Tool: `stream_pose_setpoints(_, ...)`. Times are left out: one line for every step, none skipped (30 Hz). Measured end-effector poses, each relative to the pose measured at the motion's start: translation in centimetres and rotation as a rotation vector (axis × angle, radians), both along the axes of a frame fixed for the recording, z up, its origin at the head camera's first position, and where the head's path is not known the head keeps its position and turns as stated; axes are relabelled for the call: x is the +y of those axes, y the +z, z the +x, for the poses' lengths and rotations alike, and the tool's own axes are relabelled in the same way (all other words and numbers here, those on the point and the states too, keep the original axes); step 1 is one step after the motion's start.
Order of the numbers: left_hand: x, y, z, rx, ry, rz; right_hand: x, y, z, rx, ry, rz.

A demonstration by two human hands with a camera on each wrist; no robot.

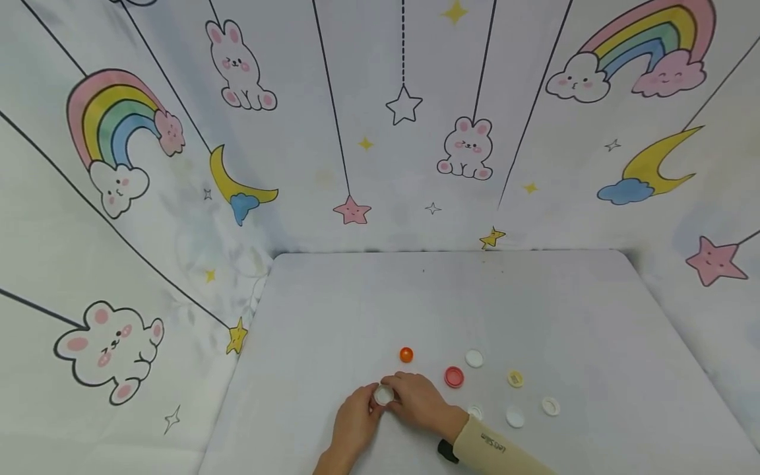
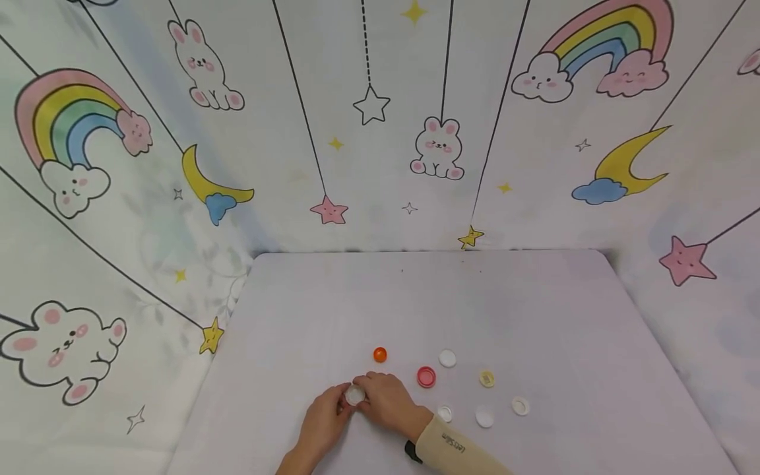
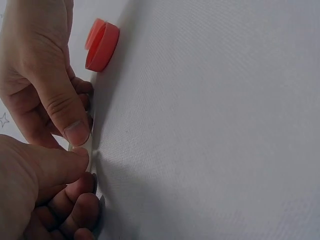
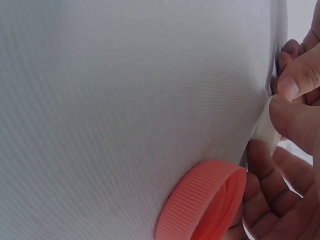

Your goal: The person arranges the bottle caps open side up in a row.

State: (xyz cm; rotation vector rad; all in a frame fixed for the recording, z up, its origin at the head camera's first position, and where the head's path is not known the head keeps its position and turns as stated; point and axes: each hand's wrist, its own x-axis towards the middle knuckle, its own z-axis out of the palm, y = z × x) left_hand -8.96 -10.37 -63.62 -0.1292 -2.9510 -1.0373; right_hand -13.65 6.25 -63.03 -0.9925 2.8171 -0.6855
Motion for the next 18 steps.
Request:
stream_pose_setpoints(0.1, 0.0, 0.0, 0.006, 0.002, -0.006, 0.0, 0.0, 0.0, 0.002, -0.001, -0.002)
stream_pose_setpoints(0.1, -0.1, 0.0, 0.011, 0.003, -0.013, 0.1, -0.1, 0.0, 0.001, -0.004, -0.002)
stream_pose_setpoints(0.1, -0.1, -0.1, 0.016, 0.005, -0.018, 0.1, 0.0, 0.0, -0.001, -0.005, -0.005)
stream_pose_setpoints(0.2, -0.1, -0.1, 0.022, 0.007, -0.022, 0.1, 0.0, 0.0, -0.002, -0.005, -0.006)
stream_pose_setpoints(0.2, -0.1, -0.1, 0.024, 0.008, -0.025, 0.1, 0.0, 0.0, -0.007, -0.007, -0.003)
stream_pose_setpoints(0.2, -0.2, -0.1, 0.033, 0.009, -0.025, 0.1, 0.0, 0.0, -0.014, -0.01, 0.002)
stream_pose_setpoints(0.3, -0.2, -0.1, 0.032, 0.012, -0.025, 0.1, 0.0, 0.0, -0.021, -0.013, 0.008)
stream_pose_setpoints(0.3, -0.2, 0.0, 0.032, 0.012, -0.022, 0.1, 0.0, 0.0, -0.03, -0.017, 0.013)
stream_pose_setpoints(0.3, -0.3, 0.0, 0.033, 0.013, -0.019, 0.1, 0.0, 0.0, -0.038, -0.019, 0.017)
stream_pose_setpoints(0.3, -0.4, 0.0, 0.031, 0.014, -0.015, 0.2, -0.1, 0.0, -0.049, -0.025, 0.024)
stream_pose_setpoints(0.3, -0.4, 0.1, 0.033, 0.017, -0.009, 0.2, -0.1, 0.0, -0.064, -0.033, 0.028)
stream_pose_setpoints(0.3, -0.4, 0.2, 0.036, 0.022, -0.002, 0.3, 0.0, 0.0, -0.08, -0.041, 0.026)
stream_pose_setpoints(0.2, -0.5, 0.3, 0.034, 0.027, 0.005, 0.4, 0.0, 0.0, -0.096, -0.053, 0.025)
stream_pose_setpoints(0.2, -0.5, 0.3, 0.036, 0.031, 0.01, 0.6, 0.0, -0.1, -0.112, -0.066, 0.022)
stream_pose_setpoints(0.1, -0.5, 0.4, 0.037, 0.038, 0.013, 0.8, 0.2, -0.2, -0.125, -0.081, 0.019)
stream_pose_setpoints(0.0, -0.5, 0.4, 0.031, 0.046, 0.02, 1.0, 0.4, -0.2, -0.143, -0.101, 0.015)
stream_pose_setpoints(-0.1, -0.4, 0.4, 0.032, 0.053, 0.023, 1.2, 0.7, -0.3, -0.156, -0.119, 0.007)
stream_pose_setpoints(-0.2, -0.3, 0.4, 0.032, 0.058, 0.025, 1.5, 0.9, -0.3, -0.164, -0.137, -0.002)
